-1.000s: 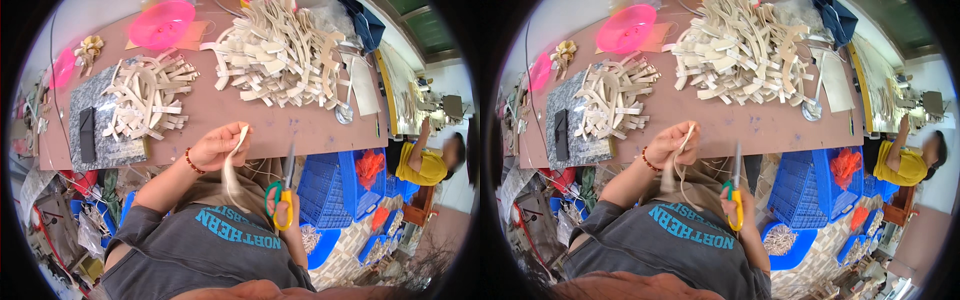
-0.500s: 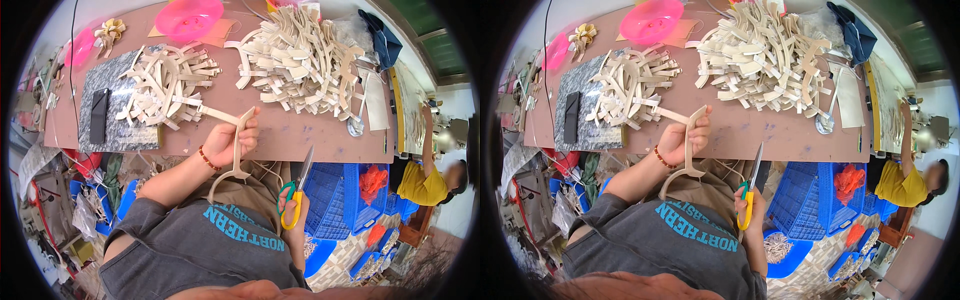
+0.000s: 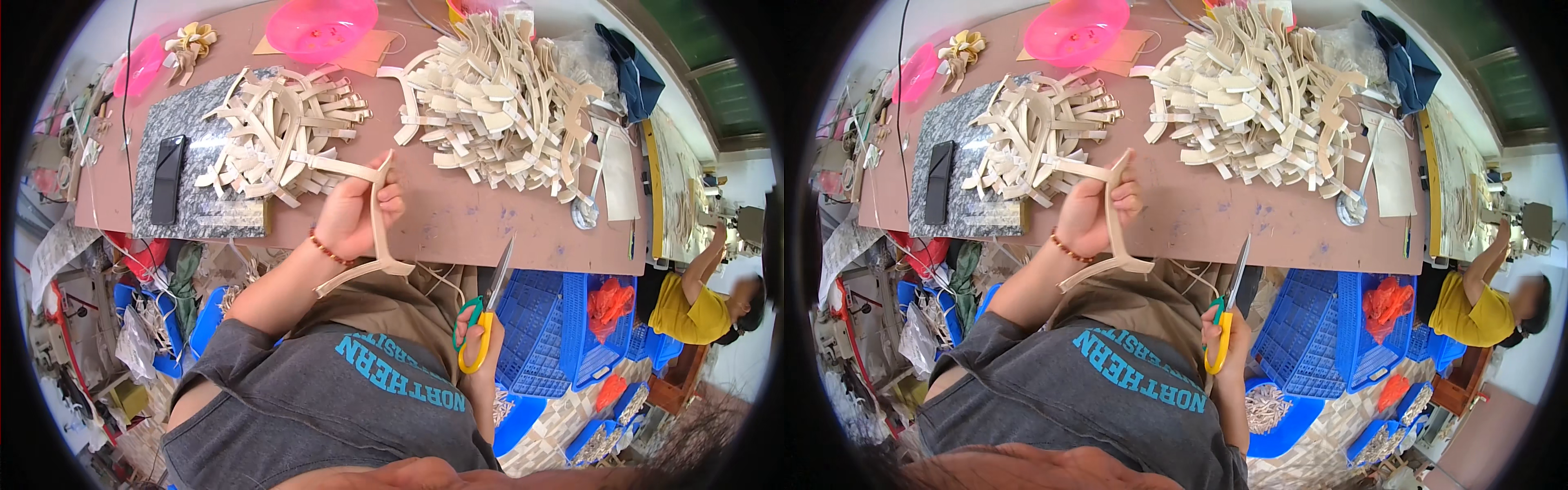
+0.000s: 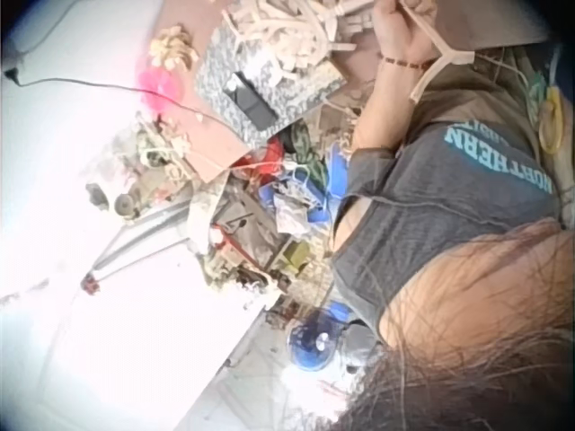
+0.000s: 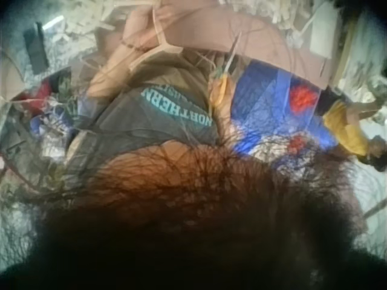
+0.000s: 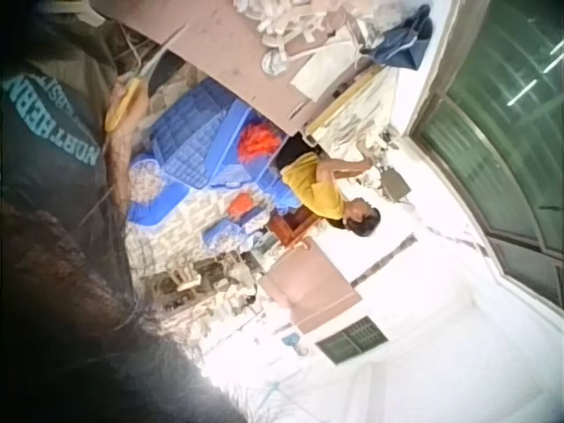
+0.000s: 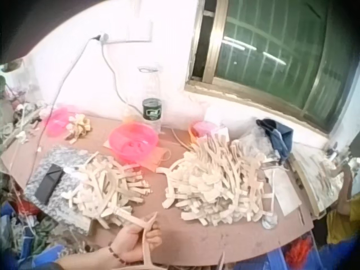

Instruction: The person uses yellow-handled scissors to cut long strips of beige fabric into smaller, uniform pieces. They hold the fabric in their left hand and cut it with their right hand, dropping the finished pieces onto a growing pile on the table. The task is performed continuously throughout the clip.

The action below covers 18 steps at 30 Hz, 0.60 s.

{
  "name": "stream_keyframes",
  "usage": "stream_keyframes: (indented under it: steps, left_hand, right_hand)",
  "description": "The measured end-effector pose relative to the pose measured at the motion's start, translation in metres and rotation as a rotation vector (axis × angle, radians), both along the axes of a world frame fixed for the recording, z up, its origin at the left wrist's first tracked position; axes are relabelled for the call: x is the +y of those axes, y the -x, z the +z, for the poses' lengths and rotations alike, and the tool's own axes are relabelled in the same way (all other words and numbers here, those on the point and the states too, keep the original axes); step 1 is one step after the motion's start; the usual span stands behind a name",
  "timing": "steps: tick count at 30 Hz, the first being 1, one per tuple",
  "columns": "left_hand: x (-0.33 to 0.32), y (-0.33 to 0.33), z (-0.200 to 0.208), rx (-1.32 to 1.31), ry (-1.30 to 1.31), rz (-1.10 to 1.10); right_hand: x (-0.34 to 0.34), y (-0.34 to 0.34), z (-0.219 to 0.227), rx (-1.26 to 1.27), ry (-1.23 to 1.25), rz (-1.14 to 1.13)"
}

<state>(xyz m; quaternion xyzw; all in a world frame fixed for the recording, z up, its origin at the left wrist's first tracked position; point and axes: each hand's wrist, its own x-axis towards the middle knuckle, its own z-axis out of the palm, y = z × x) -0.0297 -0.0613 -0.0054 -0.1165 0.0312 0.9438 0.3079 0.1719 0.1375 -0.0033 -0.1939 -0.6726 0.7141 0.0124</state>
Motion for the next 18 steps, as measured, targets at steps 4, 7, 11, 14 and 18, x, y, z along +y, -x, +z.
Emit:
stream_keyframes:
  steps: [4, 7, 11, 14, 18]
  left_hand:
    - [-0.039, 0.014, 0.071, 0.611, 1.077, 0.363]
    - [-0.088, 0.036, 0.099, 0.758, 1.387, 0.408]
    - [-0.135, 0.083, 0.079, 0.911, 1.886, 0.239]
    - [-0.131, 0.097, 0.039, 1.465, 2.606, 0.58]
    - [-0.035, 0.09, 0.08, 1.516, 2.125, 0.637]
  right_hand:
    - [0.006, -0.001, -0.01, 0.002, 0.049, -0.032]
    - [0.009, 0.004, -0.011, -0.03, 0.0, -0.033]
    - [0.009, 0.008, -0.014, 0.01, 0.041, -0.015]
    - [0.017, 0.001, -0.025, -0.029, 0.019, 0.019]
    - [0.021, -0.005, -0.029, -0.056, -0.06, 0.023]
